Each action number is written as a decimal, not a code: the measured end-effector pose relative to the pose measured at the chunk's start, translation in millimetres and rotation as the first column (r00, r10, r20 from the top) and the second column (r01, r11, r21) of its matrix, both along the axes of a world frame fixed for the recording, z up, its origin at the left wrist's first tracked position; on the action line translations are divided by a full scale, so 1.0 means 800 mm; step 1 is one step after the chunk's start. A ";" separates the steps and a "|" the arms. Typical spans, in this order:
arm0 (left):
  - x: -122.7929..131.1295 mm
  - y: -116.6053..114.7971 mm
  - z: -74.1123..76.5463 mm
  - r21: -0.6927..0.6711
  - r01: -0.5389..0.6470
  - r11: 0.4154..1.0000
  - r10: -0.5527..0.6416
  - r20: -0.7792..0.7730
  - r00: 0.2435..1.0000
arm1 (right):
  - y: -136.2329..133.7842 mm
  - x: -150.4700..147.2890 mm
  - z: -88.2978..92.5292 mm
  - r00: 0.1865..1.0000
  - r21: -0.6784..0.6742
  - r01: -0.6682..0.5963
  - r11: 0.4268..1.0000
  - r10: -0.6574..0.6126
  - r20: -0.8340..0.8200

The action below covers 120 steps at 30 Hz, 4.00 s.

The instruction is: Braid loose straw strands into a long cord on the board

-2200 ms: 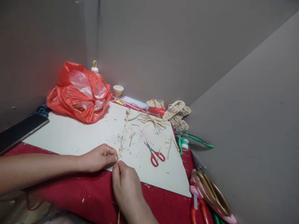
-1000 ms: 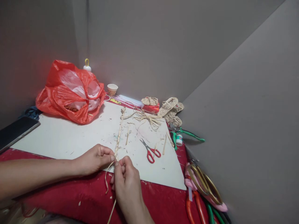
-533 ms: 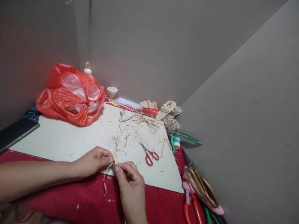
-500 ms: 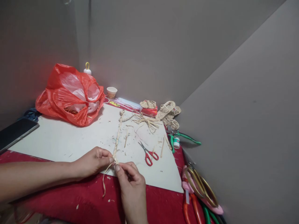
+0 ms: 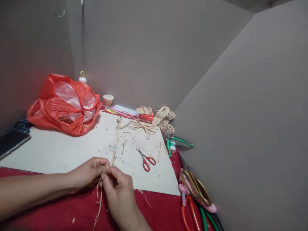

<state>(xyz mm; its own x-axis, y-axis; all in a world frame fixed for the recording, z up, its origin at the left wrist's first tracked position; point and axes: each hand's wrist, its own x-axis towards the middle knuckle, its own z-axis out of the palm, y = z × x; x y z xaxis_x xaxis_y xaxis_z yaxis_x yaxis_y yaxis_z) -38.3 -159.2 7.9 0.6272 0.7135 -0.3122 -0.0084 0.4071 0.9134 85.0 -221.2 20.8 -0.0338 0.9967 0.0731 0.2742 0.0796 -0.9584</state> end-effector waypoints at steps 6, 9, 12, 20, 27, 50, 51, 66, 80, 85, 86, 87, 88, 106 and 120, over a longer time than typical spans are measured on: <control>-0.001 0.001 0.004 -0.016 0.024 1.000 -0.025 -0.035 0.999 | 0.045 0.087 0.007 0.984 -0.072 0.165 0.984 -0.159 0.075; -0.002 0.001 0.006 -0.026 0.027 0.999 -0.028 -0.037 0.999 | 0.079 0.166 0.003 0.758 0.055 0.393 0.918 -0.358 0.545; -0.002 0.001 0.005 -0.025 0.026 0.999 -0.027 -0.052 0.998 | 0.087 0.213 0.002 0.564 0.200 0.478 0.855 -0.473 0.677; 0.000 0.005 0.001 -0.025 0.026 0.999 -0.028 -0.080 0.996 | 0.066 0.180 0.001 0.297 -0.152 0.185 0.971 0.092 0.950; -0.003 0.005 0.000 -0.064 0.013 0.998 -0.019 -0.092 0.996 | 0.077 0.202 -0.005 0.238 -0.226 0.284 0.932 0.160 0.958; -0.006 0.014 -0.006 -0.165 0.072 0.984 -0.073 -0.005 0.997 | 0.007 0.090 0.007 0.727 -0.153 -0.252 0.956 0.291 0.622; -0.006 0.014 -0.006 -0.169 0.071 0.983 -0.072 -0.002 0.997 | 0.008 0.086 0.008 0.670 -0.134 -0.259 0.957 0.278 0.688; -0.004 0.014 -0.007 -0.207 0.035 0.978 -0.035 0.002 0.999 | 0.013 0.061 -0.024 0.661 0.112 -0.299 0.948 0.121 0.740; -0.006 0.012 0.003 -0.207 0.003 0.978 -0.001 0.010 1.000 | 0.039 0.092 -0.002 0.722 0.002 -0.121 0.993 0.087 0.686; -0.007 0.015 0.000 -0.223 0.010 0.975 -0.006 0.019 1.000 | 0.056 0.151 -0.002 0.402 -0.053 0.219 0.974 -0.041 0.915; -0.007 0.015 0.000 -0.230 0.012 0.973 -0.009 0.016 1.000 | 0.058 0.163 -0.003 0.371 -0.059 0.250 0.966 -0.039 0.928; -0.008 0.016 0.001 -0.236 0.015 0.972 -0.013 0.011 1.000 | 0.058 0.173 -0.005 0.381 -0.071 0.256 0.964 -0.033 0.924; -0.008 0.016 0.001 -0.238 0.017 0.971 -0.016 0.008 1.000 | 0.058 0.181 -0.006 0.440 -0.098 0.237 0.966 -0.017 0.898; -0.004 0.009 -0.001 -0.130 -0.019 0.991 0.016 -0.030 0.999 | 0.033 0.016 0.011 0.966 0.129 -0.160 0.979 0.128 0.223; -0.004 0.005 -0.002 -0.052 0.017 0.999 -0.017 -0.004 1.000 | 0.000 0.039 0.007 0.952 -0.430 -0.055 0.901 -0.083 -0.296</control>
